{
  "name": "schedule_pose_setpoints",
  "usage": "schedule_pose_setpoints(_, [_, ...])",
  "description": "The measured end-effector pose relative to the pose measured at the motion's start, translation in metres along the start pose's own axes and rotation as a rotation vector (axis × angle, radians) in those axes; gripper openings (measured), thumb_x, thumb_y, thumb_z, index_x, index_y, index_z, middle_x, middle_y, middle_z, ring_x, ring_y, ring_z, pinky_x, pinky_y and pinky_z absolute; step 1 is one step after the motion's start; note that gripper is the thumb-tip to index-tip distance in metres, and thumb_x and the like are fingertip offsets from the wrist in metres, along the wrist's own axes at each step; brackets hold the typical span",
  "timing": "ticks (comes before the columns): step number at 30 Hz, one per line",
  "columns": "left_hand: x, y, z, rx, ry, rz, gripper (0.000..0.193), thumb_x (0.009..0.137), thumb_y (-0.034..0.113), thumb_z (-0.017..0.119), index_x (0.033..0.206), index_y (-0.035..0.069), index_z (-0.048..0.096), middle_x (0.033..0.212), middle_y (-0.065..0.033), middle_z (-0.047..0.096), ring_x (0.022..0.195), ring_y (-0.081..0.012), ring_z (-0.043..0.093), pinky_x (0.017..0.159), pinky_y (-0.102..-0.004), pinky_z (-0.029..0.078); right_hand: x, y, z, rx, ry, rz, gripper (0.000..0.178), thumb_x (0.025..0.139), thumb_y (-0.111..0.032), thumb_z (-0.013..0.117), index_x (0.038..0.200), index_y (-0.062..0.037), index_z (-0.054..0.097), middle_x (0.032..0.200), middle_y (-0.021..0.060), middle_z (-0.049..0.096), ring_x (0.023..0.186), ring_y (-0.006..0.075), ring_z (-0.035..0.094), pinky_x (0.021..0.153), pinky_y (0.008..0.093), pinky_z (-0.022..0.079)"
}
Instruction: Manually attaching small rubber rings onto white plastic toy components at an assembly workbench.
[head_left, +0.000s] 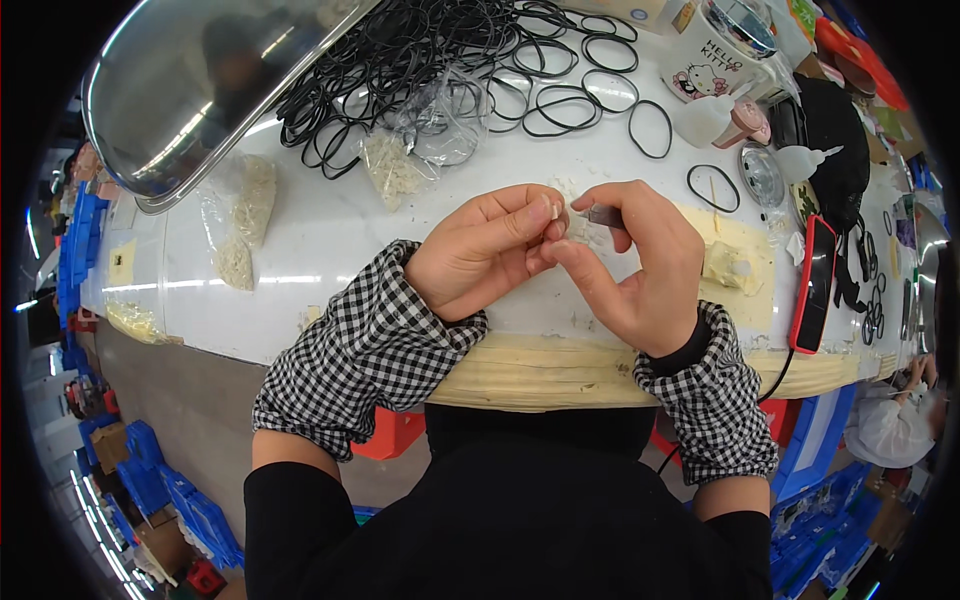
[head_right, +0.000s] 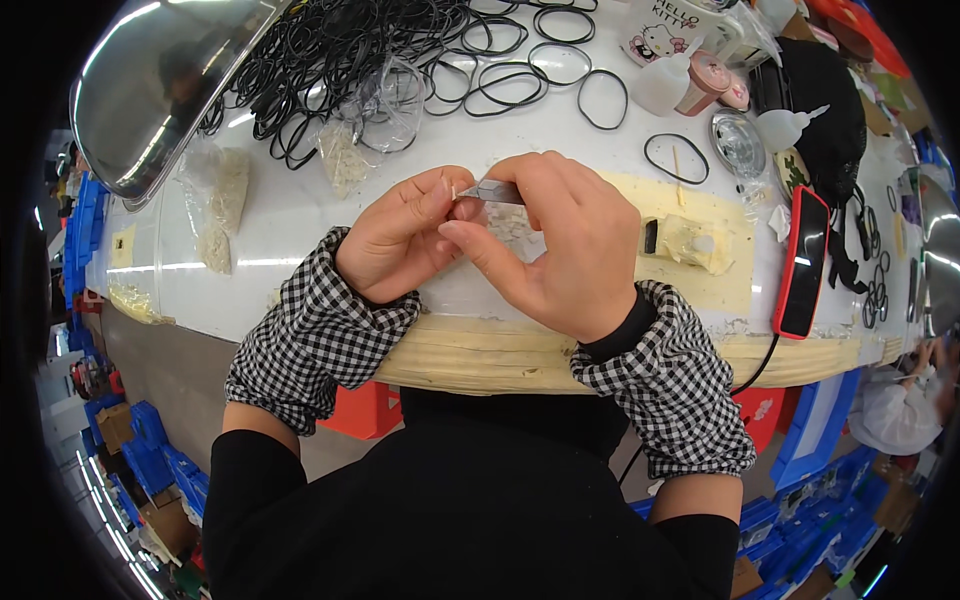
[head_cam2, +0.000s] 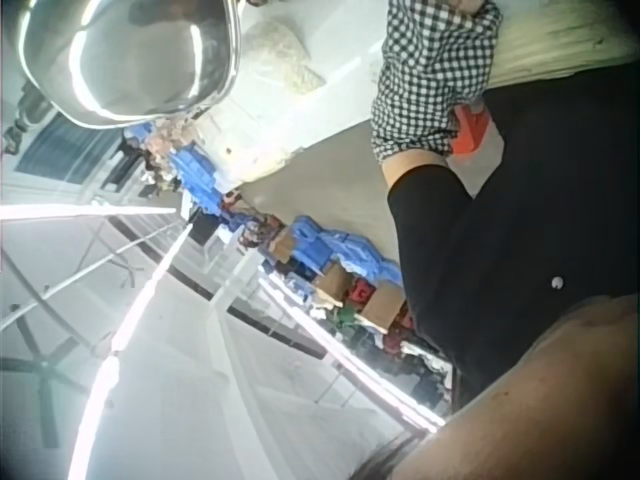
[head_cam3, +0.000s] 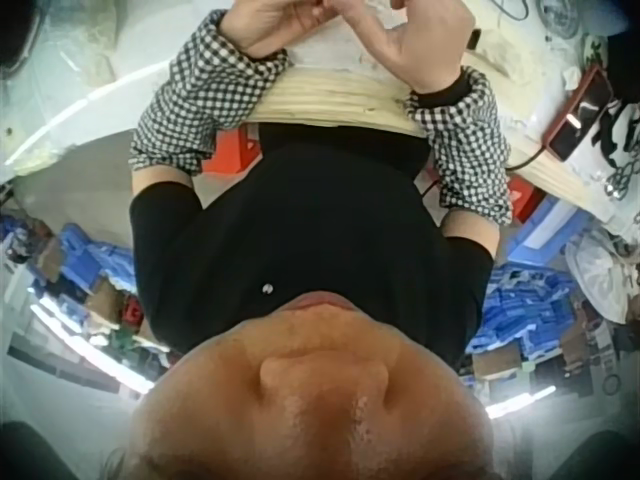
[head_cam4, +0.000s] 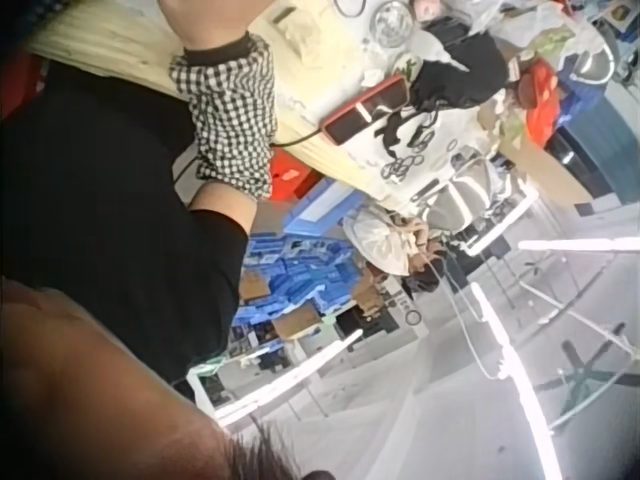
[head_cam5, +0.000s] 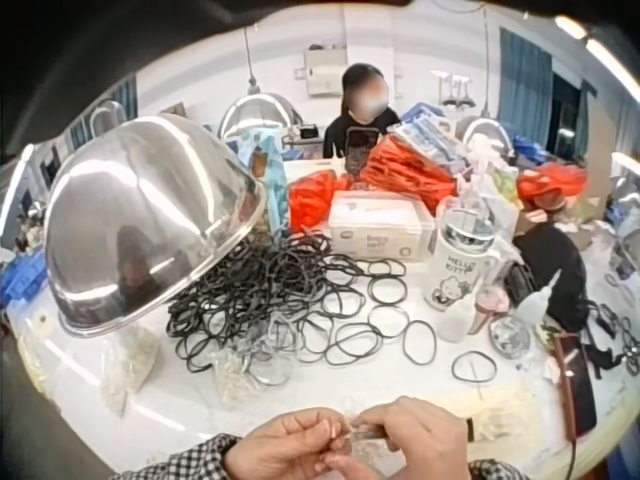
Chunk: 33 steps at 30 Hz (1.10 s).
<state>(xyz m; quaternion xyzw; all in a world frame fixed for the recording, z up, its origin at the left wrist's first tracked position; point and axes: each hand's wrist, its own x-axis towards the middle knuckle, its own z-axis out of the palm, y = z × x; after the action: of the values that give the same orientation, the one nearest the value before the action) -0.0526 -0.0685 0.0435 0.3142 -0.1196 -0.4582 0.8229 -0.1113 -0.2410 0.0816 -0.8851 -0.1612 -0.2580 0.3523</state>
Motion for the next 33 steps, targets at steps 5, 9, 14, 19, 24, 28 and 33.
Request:
schedule_pose_setpoints(5, [0.002, -0.002, 0.001, -0.020, -0.069, -0.019, 0.022, 0.098, 0.025, 0.044, 0.104, 0.005, 0.048, 0.088, -0.0009, 0.051, 0.075, -0.0083, 0.042, 0.071, -0.0202, 0.039, -0.006, 0.014, 0.009, -0.154, 0.029, -0.016, 0.035, 0.078, -0.037, 0.069, 0.072, -0.0077, 0.051, 0.062, 0.0040, 0.051, 0.053, 0.0207, 0.051, 0.047, 0.0306, 0.038])
schedule_pose_setpoints(9, [0.000, -0.003, -0.002, -0.079, -0.149, -0.028, 0.019, 0.097, 0.022, 0.048, 0.102, 0.005, 0.053, 0.090, 0.0011, 0.049, 0.081, -0.0086, 0.043, 0.077, -0.0214, 0.040, -0.007, 0.011, 0.009, -0.152, 0.004, -0.012, 0.034, 0.079, -0.037, 0.068, 0.072, -0.0081, 0.051, 0.061, 0.0033, 0.049, 0.052, 0.0205, 0.051, 0.047, 0.0311, 0.038])
schedule_pose_setpoints(14, [-0.001, -0.004, 0.001, -0.076, -0.085, -0.030, 0.017, 0.097, 0.023, 0.048, 0.100, 0.007, 0.049, 0.091, -0.0003, 0.051, 0.077, -0.0082, 0.042, 0.078, -0.0217, 0.040, -0.008, 0.011, 0.010, -0.151, -0.004, -0.017, 0.033, 0.079, -0.036, 0.067, 0.072, -0.0082, 0.052, 0.061, 0.0032, 0.049, 0.052, 0.0205, 0.051, 0.046, 0.0311, 0.038])
schedule_pose_setpoints(19, [0.001, -0.008, -0.002, -0.083, -0.115, -0.015, 0.016, 0.096, 0.024, 0.049, 0.098, 0.009, 0.047, 0.090, -0.0005, 0.052, 0.075, -0.0077, 0.042, 0.081, -0.0242, 0.040, -0.008, 0.008, 0.008, -0.137, -0.023, -0.008, 0.031, 0.080, -0.034, 0.068, 0.073, -0.0079, 0.053, 0.060, 0.0035, 0.049, 0.052, 0.0206, 0.051, 0.046, 0.0311, 0.038])
schedule_pose_setpoints(24, [0.002, -0.010, 0.000, -0.090, -0.137, -0.007, 0.014, 0.095, 0.024, 0.051, 0.096, 0.010, 0.048, 0.091, 0.0000, 0.052, 0.075, -0.0069, 0.042, 0.081, -0.0250, 0.039, -0.009, 0.009, 0.008, -0.075, -0.023, -0.006, 0.029, 0.079, -0.033, 0.068, 0.074, -0.0077, 0.054, 0.060, 0.0041, 0.048, 0.052, 0.0209, 0.050, 0.046, 0.0316, 0.038])
schedule_pose_setpoints(28, [0.001, -0.009, -0.001, -0.104, -0.143, -0.023, 0.012, 0.095, 0.022, 0.052, 0.096, 0.011, 0.048, 0.093, -0.0006, 0.052, 0.074, -0.0063, 0.042, 0.080, -0.0241, 0.039, -0.010, 0.009, 0.009, -0.088, -0.011, -0.021, 0.030, 0.079, -0.033, 0.069, 0.074, -0.0073, 0.053, 0.061, 0.0047, 0.048, 0.052, 0.0214, 0.050, 0.046, 0.0319, 0.038])
schedule_pose_setpoints(33, [0.002, -0.012, -0.003, -0.106, -0.128, -0.017, 0.010, 0.095, 0.021, 0.052, 0.095, 0.011, 0.048, 0.092, -0.0007, 0.053, 0.073, -0.0063, 0.043, 0.079, -0.0236, 0.040, -0.010, 0.008, 0.009, -0.115, -0.011, -0.031, 0.032, 0.079, -0.035, 0.068, 0.075, -0.0072, 0.052, 0.062, 0.0050, 0.047, 0.053, 0.0216, 0.049, 0.047, 0.0320, 0.037])
